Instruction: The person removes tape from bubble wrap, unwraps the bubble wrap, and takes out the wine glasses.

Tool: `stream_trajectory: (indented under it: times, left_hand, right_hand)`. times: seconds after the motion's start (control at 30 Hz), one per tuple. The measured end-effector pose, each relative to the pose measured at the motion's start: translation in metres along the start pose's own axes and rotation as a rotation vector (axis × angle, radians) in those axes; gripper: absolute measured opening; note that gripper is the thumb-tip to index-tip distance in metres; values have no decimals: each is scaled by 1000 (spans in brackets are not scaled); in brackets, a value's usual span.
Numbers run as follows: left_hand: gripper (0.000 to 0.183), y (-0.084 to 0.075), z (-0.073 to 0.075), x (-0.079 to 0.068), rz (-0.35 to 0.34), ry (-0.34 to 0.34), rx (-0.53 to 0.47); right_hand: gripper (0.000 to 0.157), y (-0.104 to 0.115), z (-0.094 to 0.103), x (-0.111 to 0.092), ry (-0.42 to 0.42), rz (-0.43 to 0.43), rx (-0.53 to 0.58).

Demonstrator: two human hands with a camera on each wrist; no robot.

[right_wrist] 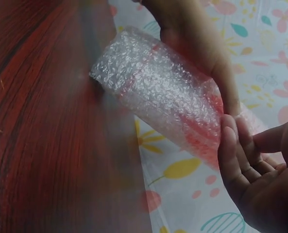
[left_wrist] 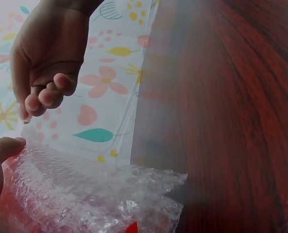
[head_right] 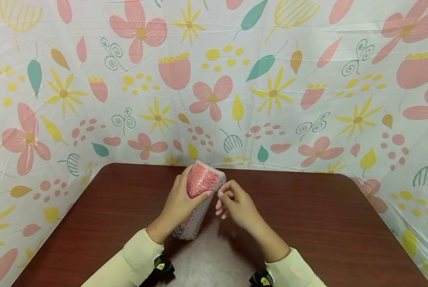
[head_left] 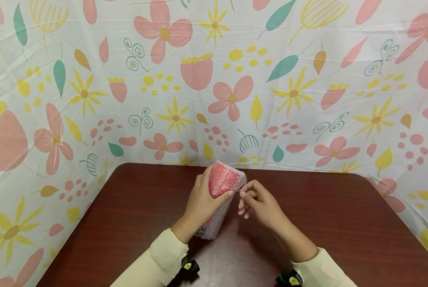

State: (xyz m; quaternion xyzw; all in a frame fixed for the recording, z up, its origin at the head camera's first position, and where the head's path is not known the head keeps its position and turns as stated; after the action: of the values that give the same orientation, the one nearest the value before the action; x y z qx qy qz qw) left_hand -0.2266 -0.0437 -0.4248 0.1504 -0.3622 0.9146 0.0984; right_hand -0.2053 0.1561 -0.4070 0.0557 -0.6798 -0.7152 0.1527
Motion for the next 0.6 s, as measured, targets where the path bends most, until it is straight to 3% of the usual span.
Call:
stream_trajectory:
  times: [0.3,0.6]
  left_hand:
    - [99,-1,2,-1,-20,-24,35]
    - [100,-2,1,-1,-17,-2,35]
  right_hand:
    - [17,4,-1,-1,48,31,40]
    - [21,1,-1,0,30,13,30]
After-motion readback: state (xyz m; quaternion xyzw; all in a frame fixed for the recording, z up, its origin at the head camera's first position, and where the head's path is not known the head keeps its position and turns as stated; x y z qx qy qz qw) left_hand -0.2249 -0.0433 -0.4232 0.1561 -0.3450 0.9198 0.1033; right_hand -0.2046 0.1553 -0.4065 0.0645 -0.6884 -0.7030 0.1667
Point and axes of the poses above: each hand's wrist, its own x-axis towards the middle knuckle, its own z-axis out of the back of the hand, y = z × x, the point moved 1 cm from there along x, towards the middle knuckle, and after that the axes turned 10 degrees about x, right-handed, at the moved point
